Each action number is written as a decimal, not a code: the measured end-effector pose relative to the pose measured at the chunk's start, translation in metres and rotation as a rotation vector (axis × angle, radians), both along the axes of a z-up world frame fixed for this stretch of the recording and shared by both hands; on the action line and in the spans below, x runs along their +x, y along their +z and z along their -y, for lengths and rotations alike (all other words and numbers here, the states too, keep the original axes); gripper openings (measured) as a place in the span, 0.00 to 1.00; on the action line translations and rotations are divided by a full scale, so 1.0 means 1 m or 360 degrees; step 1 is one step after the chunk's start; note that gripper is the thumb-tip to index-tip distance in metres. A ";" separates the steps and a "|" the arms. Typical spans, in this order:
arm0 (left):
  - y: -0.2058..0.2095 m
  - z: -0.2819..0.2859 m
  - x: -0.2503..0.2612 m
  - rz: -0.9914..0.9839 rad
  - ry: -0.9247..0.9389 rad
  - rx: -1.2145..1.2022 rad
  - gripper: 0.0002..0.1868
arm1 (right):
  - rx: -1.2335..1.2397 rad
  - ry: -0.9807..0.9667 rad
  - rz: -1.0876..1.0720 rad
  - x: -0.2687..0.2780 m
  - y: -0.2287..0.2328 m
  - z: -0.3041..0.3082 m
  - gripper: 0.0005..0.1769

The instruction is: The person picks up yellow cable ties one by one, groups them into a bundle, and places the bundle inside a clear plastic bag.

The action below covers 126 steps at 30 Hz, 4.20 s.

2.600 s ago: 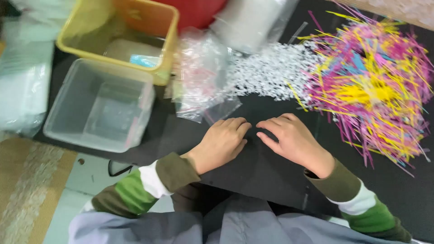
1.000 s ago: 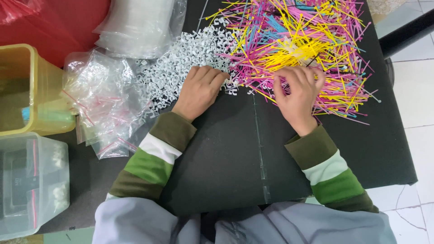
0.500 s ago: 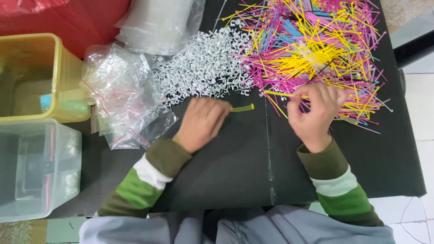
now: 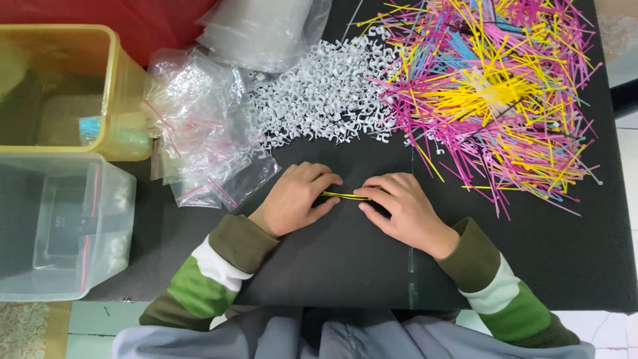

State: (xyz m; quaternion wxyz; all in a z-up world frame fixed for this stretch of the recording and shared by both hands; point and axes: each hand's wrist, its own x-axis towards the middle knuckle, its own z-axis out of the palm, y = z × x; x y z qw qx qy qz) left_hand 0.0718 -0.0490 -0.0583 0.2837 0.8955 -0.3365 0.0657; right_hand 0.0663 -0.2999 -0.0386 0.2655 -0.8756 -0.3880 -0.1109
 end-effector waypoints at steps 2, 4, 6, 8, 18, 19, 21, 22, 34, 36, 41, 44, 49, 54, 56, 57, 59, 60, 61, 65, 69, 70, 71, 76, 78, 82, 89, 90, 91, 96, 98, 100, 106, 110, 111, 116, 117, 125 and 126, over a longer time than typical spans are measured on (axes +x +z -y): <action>-0.009 0.001 0.002 0.0050 -0.0026 0.0023 0.11 | -0.0053 0.0018 -0.0022 0.001 -0.005 0.002 0.07; -0.017 0.003 0.001 0.0095 -0.0061 0.0045 0.07 | -0.0106 0.0027 -0.0049 0.001 -0.009 0.003 0.07; -0.022 0.007 0.000 0.0108 -0.0044 0.0037 0.08 | -0.0091 0.0022 -0.0044 0.001 -0.011 0.004 0.06; -0.014 0.008 0.000 0.0113 -0.0027 0.0047 0.08 | -0.0082 -0.0010 0.0039 0.007 -0.009 0.010 0.07; 0.029 0.075 0.061 0.0476 0.0021 0.0298 0.07 | -0.0579 -0.0774 -0.0076 0.041 -0.007 0.099 0.05; 0.025 0.087 0.076 0.0479 0.0003 0.0296 0.07 | -0.0578 -0.0792 -0.0079 0.041 -0.009 0.097 0.05; 0.018 0.113 0.105 0.0836 0.0139 0.0341 0.05 | -0.0566 -0.0797 -0.0153 0.042 -0.014 0.096 0.06; 0.011 0.124 0.118 0.0835 0.0120 0.0335 0.05 | -0.0567 -0.0816 -0.0159 0.042 -0.019 0.098 0.06; -0.023 0.162 0.182 0.1094 0.0014 0.0348 0.10 | -0.0558 -0.0906 0.0431 0.052 -0.023 0.104 0.07; -0.026 0.159 0.188 0.1170 0.0031 0.0324 0.08 | -0.0540 -0.0971 0.0554 0.054 -0.021 0.111 0.06; -0.012 0.148 0.188 0.0843 -0.0139 0.0282 0.03 | -0.0499 -0.1065 0.0597 0.048 0.008 0.126 0.01; 0.007 0.147 0.183 0.0710 -0.0207 0.0202 0.07 | -0.0407 -0.1132 0.0639 0.046 0.021 0.127 0.04; 0.029 0.146 0.180 0.0275 -0.0351 -0.0095 0.08 | -0.0146 -0.1071 0.0602 0.046 0.019 0.121 0.04; 0.043 0.141 0.169 -0.0420 -0.0579 -0.0507 0.16 | 0.0073 -0.0789 0.0157 0.050 0.013 0.103 0.03; 0.048 0.139 0.164 -0.0450 -0.0610 -0.0542 0.17 | 0.0073 -0.0715 0.0176 0.051 0.012 0.095 0.01; 0.051 0.137 0.161 -0.0477 -0.0637 -0.0575 0.18 | 0.0075 -0.0637 0.0196 0.052 0.012 0.091 0.03; 0.057 0.132 0.159 -0.0512 -0.0636 -0.0578 0.18 | 0.0040 -0.0644 0.0235 0.056 -0.001 0.093 0.02; 0.060 0.130 0.157 -0.0548 -0.0638 -0.0581 0.18 | 0.0005 -0.0654 0.0273 0.058 -0.007 0.094 0.01; 0.063 0.127 0.156 -0.0547 -0.0638 -0.0581 0.18 | 0.0005 -0.0654 0.0274 0.060 -0.008 0.095 0.01; 0.066 0.117 0.156 -0.0492 -0.0584 -0.0556 0.17 | -0.0112 -0.0757 0.0362 0.065 -0.016 0.099 0.00; 0.061 0.110 0.159 -0.0319 -0.0395 -0.0246 0.15 | -0.0108 -0.0941 0.0420 0.065 -0.023 0.100 0.04; 0.061 0.109 0.159 -0.0317 -0.0392 -0.0248 0.15 | -0.0110 -0.0937 0.0422 0.066 -0.024 0.102 0.04; 0.061 0.109 0.160 -0.0227 -0.0306 -0.0094 0.13 | -0.0088 -0.0979 0.0430 0.066 -0.026 0.104 0.04; 0.073 0.095 0.157 0.0117 -0.0074 0.0305 0.14 | -0.0014 -0.1030 0.0400 0.064 -0.022 0.108 0.06; 0.076 0.088 0.156 0.0524 -0.0040 0.0416 0.19 | -0.0027 -0.0939 0.0412 0.063 -0.018 0.110 0.05; 0.088 0.076 0.130 0.0832 0.0132 0.0590 0.15 | 0.0001 -0.0809 0.0530 0.053 0.005 0.108 0.04; 0.087 0.055 0.044 -0.0048 -0.0233 0.0125 0.17 | 0.0356 -0.0543 0.0297 0.027 0.020 0.075 0.10; 0.077 0.053 0.034 -0.0006 -0.0223 0.0188 0.17 | 0.0350 -0.0520 0.0262 0.023 0.022 0.065 0.10; 0.064 0.051 0.027 -0.0008 -0.0216 0.0189 0.17 | 0.0351 -0.0513 0.0260 0.021 0.017 0.057 0.10; 0.018 0.046 0.001 0.0468 -0.0285 0.0174 0.09 | 0.0255 -0.0410 0.0095 0.007 -0.007 0.025 0.07; 0.002 0.044 0.000 0.0599 -0.0315 0.0217 0.08 | 0.0201 -0.0372 0.0064 0.003 -0.010 0.016 0.06; -0.010 0.042 -0.002 0.0728 -0.0344 0.0258 0.08 | 0.0143 -0.0332 0.0032 -0.002 -0.006 0.008 0.05; -0.023 0.042 0.004 0.0857 -0.0269 0.0069 0.07 | 0.0024 -0.0247 -0.0039 -0.005 0.005 0.003 0.02; -0.014 0.038 0.005 0.0392 -0.0140 -0.0049 0.16 | -0.0102 -0.0204 0.0006 0.002 -0.009 0.017 0.04; -0.010 0.036 0.004 0.0120 -0.0098 -0.0034 0.23 | -0.0169 -0.0213 0.0065 0.005 -0.014 0.022 0.07; -0.019 0.036 0.006 0.0095 -0.0098 0.0018 0.14 | -0.0331 -0.0283 0.0025 0.013 -0.013 0.035 0.11; -0.023 0.037 0.006 0.0138 -0.0097 0.0027 0.10 | -0.0368 -0.0306 0.0046 0.014 -0.016 0.039 0.12; 0.015 0.047 0.019 0.0134 -0.0116 0.0272 0.15 | -0.0474 -0.0536 0.0104 0.038 -0.023 0.086 0.04; 0.022 0.051 0.024 0.0126 -0.0123 0.0318 0.17 | -0.0485 -0.0587 0.0147 0.042 -0.025 0.094 0.02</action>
